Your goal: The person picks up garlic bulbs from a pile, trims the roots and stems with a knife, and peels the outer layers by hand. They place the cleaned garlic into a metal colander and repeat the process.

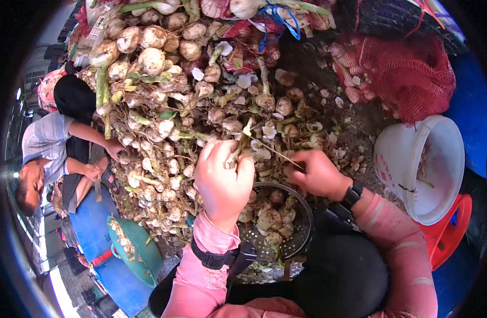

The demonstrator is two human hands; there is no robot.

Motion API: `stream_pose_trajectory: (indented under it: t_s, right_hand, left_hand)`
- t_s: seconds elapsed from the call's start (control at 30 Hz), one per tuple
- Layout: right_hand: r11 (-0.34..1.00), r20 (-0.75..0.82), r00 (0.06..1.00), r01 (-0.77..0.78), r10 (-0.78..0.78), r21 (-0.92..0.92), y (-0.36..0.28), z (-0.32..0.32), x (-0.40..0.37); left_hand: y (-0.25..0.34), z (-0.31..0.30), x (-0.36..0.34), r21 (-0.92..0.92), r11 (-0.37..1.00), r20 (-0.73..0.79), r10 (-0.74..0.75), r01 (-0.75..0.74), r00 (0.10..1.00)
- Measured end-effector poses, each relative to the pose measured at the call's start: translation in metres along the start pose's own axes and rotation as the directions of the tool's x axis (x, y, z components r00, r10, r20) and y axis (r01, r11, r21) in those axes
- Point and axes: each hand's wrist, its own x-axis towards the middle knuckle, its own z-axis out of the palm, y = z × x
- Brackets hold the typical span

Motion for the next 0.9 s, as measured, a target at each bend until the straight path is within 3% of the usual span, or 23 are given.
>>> stream_pose_trajectory:
  t_s: [0.03, 0.07, 0.13, 0.2, 0.23, 0.27, 0.3, 0.33, 0.37, 0.4, 0.43, 0.5, 0.53, 0.57, 0.6, 0.63, 0.7, 0.87, 0.9]
  right_hand:
    - [0.974, 0.002, 0.974, -0.227, 0.227, 0.005, 0.017, 0.005, -0.006]
    - [0.900, 0.003, 0.900, -0.436, 0.436, 0.005, 0.033, 0.008, -0.012]
    - [0.909, -0.030, 0.909, -0.417, 0.416, -0.024, 0.031, 0.007, -0.012]
    - [0.988, -0.231, 0.972, -0.067, 0.033, -0.141, 0.021, -0.005, -0.008]
    - [0.986, -0.237, 0.971, -0.070, 0.033, -0.151, 0.016, -0.015, -0.002]
    - [0.973, -0.148, 0.969, -0.213, 0.198, -0.090, 0.008, -0.028, 0.006]
    - [0.969, -0.194, 0.961, -0.219, 0.195, -0.111, 0.011, -0.030, 0.009]
    - [0.966, -0.234, 0.954, -0.223, 0.189, -0.130, 0.014, -0.030, 0.013]
    - [0.966, -0.223, 0.956, -0.222, 0.189, -0.134, 0.012, -0.029, 0.014]
    - [0.974, -0.214, 0.965, -0.184, 0.154, -0.129, 0.010, -0.025, 0.012]
    - [0.981, -0.204, 0.972, -0.147, 0.120, -0.123, 0.009, -0.021, 0.012]
    - [0.969, -0.169, 0.969, -0.206, 0.182, -0.139, 0.010, -0.013, 0.012]
    - [0.953, -0.142, 0.961, -0.257, 0.236, -0.161, 0.012, -0.012, 0.011]
    - [0.970, -0.167, 0.975, -0.173, 0.145, -0.170, 0.018, -0.010, 0.010]
    - [0.968, -0.172, 0.973, -0.183, 0.153, -0.174, 0.017, -0.013, 0.010]
    - [0.964, -0.149, 0.973, -0.203, 0.178, -0.174, 0.015, -0.016, 0.009]
    - [0.943, -0.129, 0.956, -0.284, 0.263, -0.175, 0.010, -0.024, 0.007]
    - [0.940, -0.152, 0.949, -0.298, 0.275, -0.163, 0.022, -0.020, 0.007]
    - [0.939, -0.148, 0.950, -0.299, 0.275, -0.170, 0.020, -0.022, 0.008]
  left_hand:
    - [0.004, 0.000, 0.005, -0.187, 0.960, 0.005, -0.211, 0.208, 0.977]
    - [-0.004, -0.006, 0.008, -0.140, 0.982, -0.001, -0.129, 0.127, 0.992]
    - [-0.014, -0.004, 0.003, -0.249, 0.945, 0.055, -0.207, 0.214, 0.977]
    - [-0.010, -0.006, -0.013, -0.135, 0.977, 0.266, -0.122, 0.162, 0.956]
    - [-0.013, -0.005, -0.024, -0.171, 0.969, 0.410, -0.092, 0.175, 0.908]
    - [-0.019, -0.003, -0.035, -0.248, 0.962, 0.561, 0.044, 0.117, 0.826]
    - [-0.027, -0.002, -0.042, -0.206, 0.974, 0.655, 0.065, 0.095, 0.752]
    - [-0.037, -0.001, -0.046, -0.162, 0.984, 0.741, 0.073, 0.072, 0.668]
    - [-0.060, 0.006, -0.033, 0.058, 0.996, 0.813, -0.083, 0.061, 0.576]
    - [-0.079, 0.012, -0.033, 0.108, 0.991, 0.484, -0.123, 0.080, 0.867]
    - [-0.090, 0.019, -0.023, 0.128, 0.984, 0.316, -0.156, 0.120, 0.936]
    - [-0.117, 0.049, -0.012, 0.147, 0.985, 0.502, 0.010, -0.096, 0.865]
    - [-0.130, 0.071, -0.014, 0.139, 0.986, 0.505, 0.013, -0.096, 0.863]
    - [-0.143, 0.093, -0.017, 0.201, 0.933, 0.474, 0.173, -0.297, 0.863]
    - [-0.143, 0.104, -0.015, 0.264, 0.837, 0.454, 0.330, -0.479, 0.828]
    - [-0.145, 0.111, -0.015, 0.251, 0.840, 0.455, 0.336, -0.480, 0.825]
    - [-0.147, 0.124, -0.015, 0.481, 0.766, 0.627, 0.039, -0.426, 0.778]
    - [-0.165, 0.116, -0.008, 0.444, 0.736, 0.706, 0.064, -0.511, 0.705]
    - [-0.159, 0.108, -0.007, 0.384, 0.859, 0.634, 0.021, -0.338, 0.773]
